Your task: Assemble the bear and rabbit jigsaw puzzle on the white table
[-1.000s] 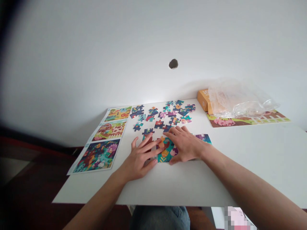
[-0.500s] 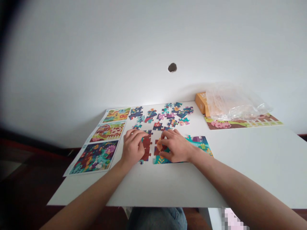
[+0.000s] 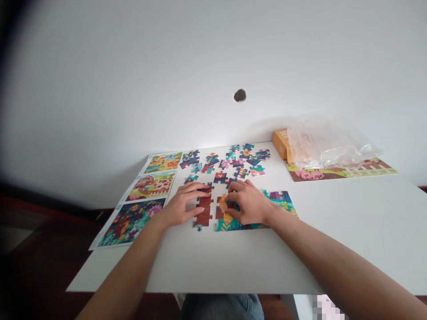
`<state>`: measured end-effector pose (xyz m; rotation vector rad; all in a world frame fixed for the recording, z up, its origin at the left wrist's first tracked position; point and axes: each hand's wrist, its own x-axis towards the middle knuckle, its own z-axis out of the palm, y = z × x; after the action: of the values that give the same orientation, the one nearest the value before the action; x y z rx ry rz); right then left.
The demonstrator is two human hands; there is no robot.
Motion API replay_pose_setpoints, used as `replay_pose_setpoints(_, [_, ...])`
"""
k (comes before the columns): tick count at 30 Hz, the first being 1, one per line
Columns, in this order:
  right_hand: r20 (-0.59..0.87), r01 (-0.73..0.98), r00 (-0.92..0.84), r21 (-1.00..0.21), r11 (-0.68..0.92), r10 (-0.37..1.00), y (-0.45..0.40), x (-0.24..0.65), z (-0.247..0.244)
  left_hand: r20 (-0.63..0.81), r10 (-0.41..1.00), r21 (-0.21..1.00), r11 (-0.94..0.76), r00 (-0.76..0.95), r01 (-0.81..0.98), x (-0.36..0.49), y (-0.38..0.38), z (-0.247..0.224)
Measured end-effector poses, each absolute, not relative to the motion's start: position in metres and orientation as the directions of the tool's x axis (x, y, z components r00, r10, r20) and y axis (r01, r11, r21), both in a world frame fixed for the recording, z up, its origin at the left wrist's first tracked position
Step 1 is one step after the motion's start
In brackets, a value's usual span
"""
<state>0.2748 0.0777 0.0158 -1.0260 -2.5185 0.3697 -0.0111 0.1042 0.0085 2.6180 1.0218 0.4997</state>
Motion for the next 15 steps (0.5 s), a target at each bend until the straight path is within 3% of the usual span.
replay_pose_setpoints(15, [0.264, 0.591, -0.659, -0.397, 0.702, 0.704, 0.080, 0.275, 0.012, 0.192, 0.814, 0.365, -0.577, 0.548, 0.730, -0.002, 0.111, -0.007])
